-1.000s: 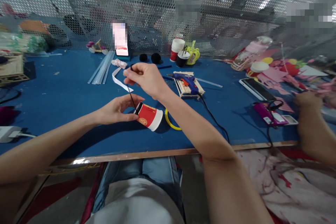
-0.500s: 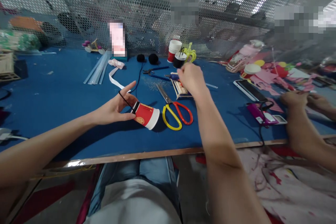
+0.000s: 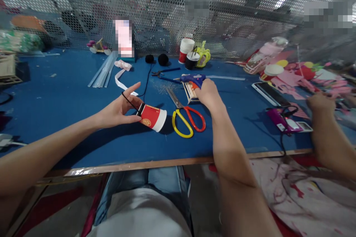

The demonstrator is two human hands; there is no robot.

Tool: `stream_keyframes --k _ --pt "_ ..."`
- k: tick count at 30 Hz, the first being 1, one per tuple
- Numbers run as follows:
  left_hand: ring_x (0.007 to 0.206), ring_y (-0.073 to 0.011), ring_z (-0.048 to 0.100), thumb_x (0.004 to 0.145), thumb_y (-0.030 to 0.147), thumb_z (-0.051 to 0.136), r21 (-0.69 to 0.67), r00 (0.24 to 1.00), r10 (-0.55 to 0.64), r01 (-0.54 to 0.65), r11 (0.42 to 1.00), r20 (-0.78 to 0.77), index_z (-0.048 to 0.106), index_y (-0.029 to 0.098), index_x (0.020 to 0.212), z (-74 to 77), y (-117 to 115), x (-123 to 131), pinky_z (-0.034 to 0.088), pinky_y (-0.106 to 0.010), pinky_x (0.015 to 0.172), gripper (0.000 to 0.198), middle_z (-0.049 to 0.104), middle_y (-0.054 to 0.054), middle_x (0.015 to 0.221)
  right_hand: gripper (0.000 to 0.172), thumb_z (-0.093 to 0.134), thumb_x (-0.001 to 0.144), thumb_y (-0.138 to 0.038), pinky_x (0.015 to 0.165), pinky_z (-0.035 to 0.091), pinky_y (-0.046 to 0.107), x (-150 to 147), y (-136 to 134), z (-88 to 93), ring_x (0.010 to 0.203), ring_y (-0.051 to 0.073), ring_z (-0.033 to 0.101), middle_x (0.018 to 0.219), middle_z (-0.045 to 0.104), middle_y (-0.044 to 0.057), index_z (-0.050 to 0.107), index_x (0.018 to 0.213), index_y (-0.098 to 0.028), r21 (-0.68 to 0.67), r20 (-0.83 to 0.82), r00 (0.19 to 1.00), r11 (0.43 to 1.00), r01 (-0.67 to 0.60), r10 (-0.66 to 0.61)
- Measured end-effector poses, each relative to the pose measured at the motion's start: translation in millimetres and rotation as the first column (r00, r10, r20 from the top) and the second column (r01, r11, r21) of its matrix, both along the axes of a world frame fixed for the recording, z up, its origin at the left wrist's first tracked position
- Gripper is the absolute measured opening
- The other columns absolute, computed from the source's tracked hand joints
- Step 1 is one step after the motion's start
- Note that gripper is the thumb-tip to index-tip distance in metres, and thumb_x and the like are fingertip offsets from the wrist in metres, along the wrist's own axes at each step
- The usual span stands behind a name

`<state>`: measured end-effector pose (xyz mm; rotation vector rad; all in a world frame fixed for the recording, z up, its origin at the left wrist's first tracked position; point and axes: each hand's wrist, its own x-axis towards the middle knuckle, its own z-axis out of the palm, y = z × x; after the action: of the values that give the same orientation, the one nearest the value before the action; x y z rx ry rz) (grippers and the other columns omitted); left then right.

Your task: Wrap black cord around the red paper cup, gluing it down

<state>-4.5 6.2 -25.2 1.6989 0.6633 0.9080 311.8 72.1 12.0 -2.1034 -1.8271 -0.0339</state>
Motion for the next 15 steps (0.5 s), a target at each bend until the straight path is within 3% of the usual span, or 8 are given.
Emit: stream_keyframes --k 2,4,8,12,15 --pt "0.093 -0.0176 0.060 0.065 0.018 0.079 -0.007 1.000 0.018 -0.018 1.000 0.005 0.018 0.032 0.148 1.3 0 0 0.047 -0.037 0.089 0.103 0.060 -0.004 0.099 0.046 0.061 0.072 -0.018 0.083 0.047 0.041 -2 -5 4.4 0.099 0.030 0.061 0.106 0.064 0.022 0.057 0.114 -0.003 0.052 -0.146 0.989 0.998 0.047 -0.039" --pt "0.092 -0.0174 0.061 0.064 0.019 0.080 -0.009 1.000 0.031 -0.031 0.999 0.003 0.019 0.031 0.147 2.4 0 0 0.047 -0.037 0.088 0.104 0.061 -0.004 0.098 0.047 0.064 0.067 -0.017 0.079 0.048 0.038 -8 -13 12.0 0.094 0.027 0.062 0.106 0.065 0.018 0.058 0.113 -0.007 0.096 -0.319 0.948 0.995 0.014 0.017" --pt "0.093 -0.0176 0.061 0.065 0.020 0.080 0.024 0.999 0.043 -0.043 0.999 -0.009 0.017 0.032 0.148 2.7 1 -1 0.048 -0.037 0.089 0.105 0.061 -0.004 0.099 0.024 0.064 0.069 -0.023 0.059 0.047 0.030 -25 -34 26.2 0.064 0.016 0.059 0.077 0.066 0.004 0.062 0.091 -0.014 0.085 -0.615 0.738 0.954 -0.287 0.277" --pt "0.093 -0.0179 0.061 0.066 0.020 0.079 0.045 0.997 0.072 -0.071 0.996 -0.011 0.016 0.032 0.148 2.4 5 -5 0.047 -0.038 0.090 0.104 0.061 -0.005 0.099 0.020 0.067 0.073 -0.036 0.051 0.043 0.027 -42 -53 30.9 0.052 0.012 0.052 0.056 0.057 -0.001 0.060 0.070 -0.017 0.092 -0.641 0.651 0.883 -0.460 0.406" --pt "0.090 -0.0172 0.062 0.064 0.020 0.080 0.029 0.994 0.111 -0.111 0.993 0.008 0.018 0.031 0.147 3.0 9 -8 0.047 -0.037 0.088 0.104 0.062 -0.003 0.096 0.019 0.065 0.076 -0.036 0.049 0.044 0.026 -54 -67 32.6 0.051 0.012 0.052 0.058 0.058 -0.001 0.063 0.074 -0.017 0.091 -0.675 0.576 0.827 -0.555 0.462"
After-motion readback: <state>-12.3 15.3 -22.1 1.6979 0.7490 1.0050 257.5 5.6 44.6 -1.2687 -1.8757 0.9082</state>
